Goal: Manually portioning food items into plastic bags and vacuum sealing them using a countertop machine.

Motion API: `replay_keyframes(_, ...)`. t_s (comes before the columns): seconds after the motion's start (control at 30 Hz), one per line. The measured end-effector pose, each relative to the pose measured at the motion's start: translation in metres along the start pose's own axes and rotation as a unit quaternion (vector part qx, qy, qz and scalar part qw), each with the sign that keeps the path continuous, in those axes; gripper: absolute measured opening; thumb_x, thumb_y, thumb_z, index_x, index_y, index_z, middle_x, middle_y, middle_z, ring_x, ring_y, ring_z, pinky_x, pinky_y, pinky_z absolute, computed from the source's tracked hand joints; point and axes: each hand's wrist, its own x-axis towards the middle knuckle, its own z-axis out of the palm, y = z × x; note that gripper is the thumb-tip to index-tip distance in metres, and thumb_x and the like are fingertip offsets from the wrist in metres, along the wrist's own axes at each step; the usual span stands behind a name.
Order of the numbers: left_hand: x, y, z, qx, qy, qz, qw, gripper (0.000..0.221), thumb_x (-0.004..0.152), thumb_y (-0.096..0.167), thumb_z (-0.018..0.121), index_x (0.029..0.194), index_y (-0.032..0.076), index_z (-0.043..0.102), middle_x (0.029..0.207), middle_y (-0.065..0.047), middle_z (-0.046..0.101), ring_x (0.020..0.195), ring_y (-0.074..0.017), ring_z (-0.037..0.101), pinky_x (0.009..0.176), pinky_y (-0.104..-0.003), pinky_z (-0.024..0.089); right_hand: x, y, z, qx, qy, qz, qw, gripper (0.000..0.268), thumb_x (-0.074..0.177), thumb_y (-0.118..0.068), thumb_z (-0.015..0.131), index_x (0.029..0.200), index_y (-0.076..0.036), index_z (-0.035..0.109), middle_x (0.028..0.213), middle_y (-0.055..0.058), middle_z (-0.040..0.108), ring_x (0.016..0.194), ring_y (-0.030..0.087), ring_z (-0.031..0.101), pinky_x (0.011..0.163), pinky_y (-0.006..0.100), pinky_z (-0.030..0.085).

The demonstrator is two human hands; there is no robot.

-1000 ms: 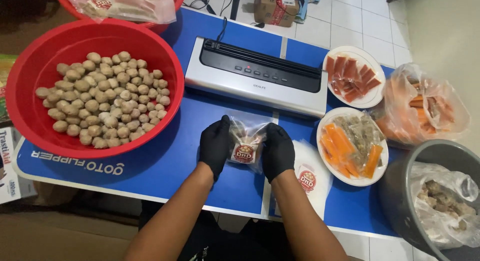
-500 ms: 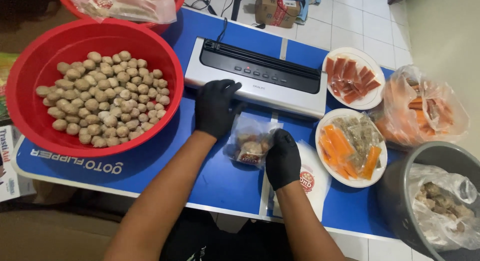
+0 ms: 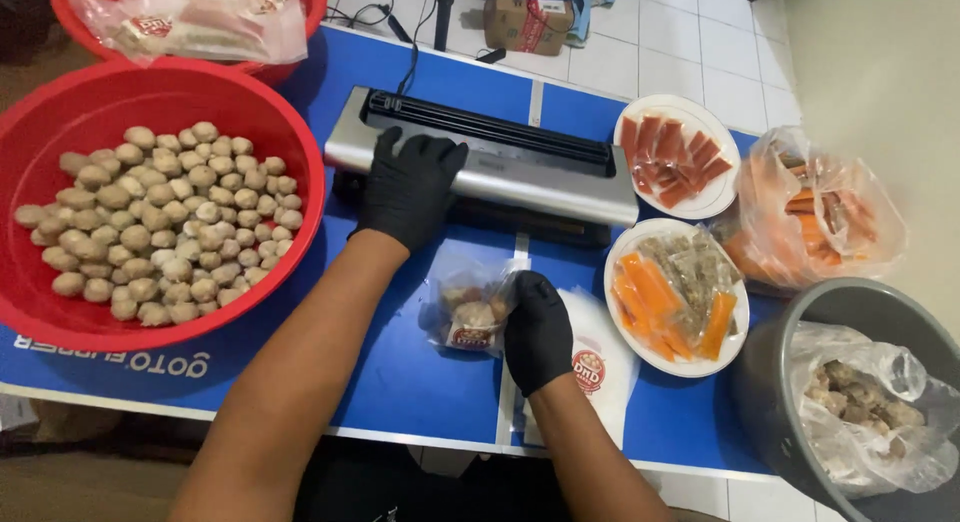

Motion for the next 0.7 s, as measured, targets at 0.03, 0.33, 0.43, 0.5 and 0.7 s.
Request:
replay_keyframes(0.03, 0.007, 0.001, -0.010, -0.001, -0.001, 0.001, 1.000, 0.067, 0.085, 0.027, 0.079, 0.146, 0.029, 0.051, 0.128, -0.001, 0.064, 0.125, -0.0265, 0.060, 0.117, -0.058, 0.027, 0.007, 0.005, 0.004, 0.000, -0.001, 0.002, 1.000, 0.039, 0.092, -0.017, 0.061, 0.126, 0.000, 0.070, 0.123, 0.019, 0.072, 0.126, 0.034, 0.063, 0.112, 0.038, 0.047)
replay_keyframes(0.33, 0.026, -0.005, -0.037, -0.079, 0.094, -0.006, 0.992, 0.040, 0.095, 0.030, 0.073, 0.134, 0.027, 0.064, 0.122, -0.003, 0.067, 0.126, -0.0308, 0.060, 0.116, -0.064, 0.022, 0.089, 0.014, 0.030, -0.061, 0.002, -0.062, 0.996, 0.041, 0.090, -0.016, 0.062, 0.126, 0.001, 0.070, 0.123, 0.019, 0.072, 0.125, 0.033, 0.064, 0.111, 0.036, 0.048)
replay_keyframes(0.43, 0.031, -0.003, -0.041, -0.078, 0.154, -0.020, 0.985, 0.041, 0.095, 0.034, 0.077, 0.132, 0.023, 0.066, 0.125, -0.008, 0.066, 0.128, -0.0339, 0.057, 0.115, -0.067, 0.017, 0.126, -0.029, -0.004, -0.058, -0.006, -0.013, 0.998, 0.042, 0.092, -0.021, 0.062, 0.129, -0.001, 0.068, 0.120, 0.020, 0.072, 0.120, 0.036, 0.066, 0.104, 0.043, 0.052)
replay_keyframes(0.5, 0.037, 0.002, -0.054, -0.036, 0.164, -0.053, 0.984, 0.041, 0.090, 0.038, 0.077, 0.128, 0.024, 0.069, 0.129, -0.006, 0.069, 0.128, -0.0362, 0.055, 0.114, -0.064, 0.018, 0.150, -0.072, -0.037, 0.362, 0.024, 0.393, 0.845, 0.036, 0.093, -0.034, 0.061, 0.113, -0.008, 0.077, 0.114, 0.013, 0.078, 0.103, 0.025, 0.070, 0.093, 0.038, 0.052)
replay_keyframes(0.7, 0.078, 0.005, -0.057, 0.006, 0.157, -0.117, 0.981, 0.043, 0.097, 0.045, 0.069, 0.135, 0.024, 0.067, 0.135, -0.006, 0.067, 0.133, -0.0381, 0.050, 0.111, -0.066, 0.018, 0.160, -0.081, -0.065, 0.168, -0.041, 0.329, 0.928, 0.033, 0.096, -0.037, 0.060, 0.106, -0.011, 0.077, 0.111, 0.014, 0.077, 0.105, 0.034, 0.071, 0.098, 0.047, 0.051)
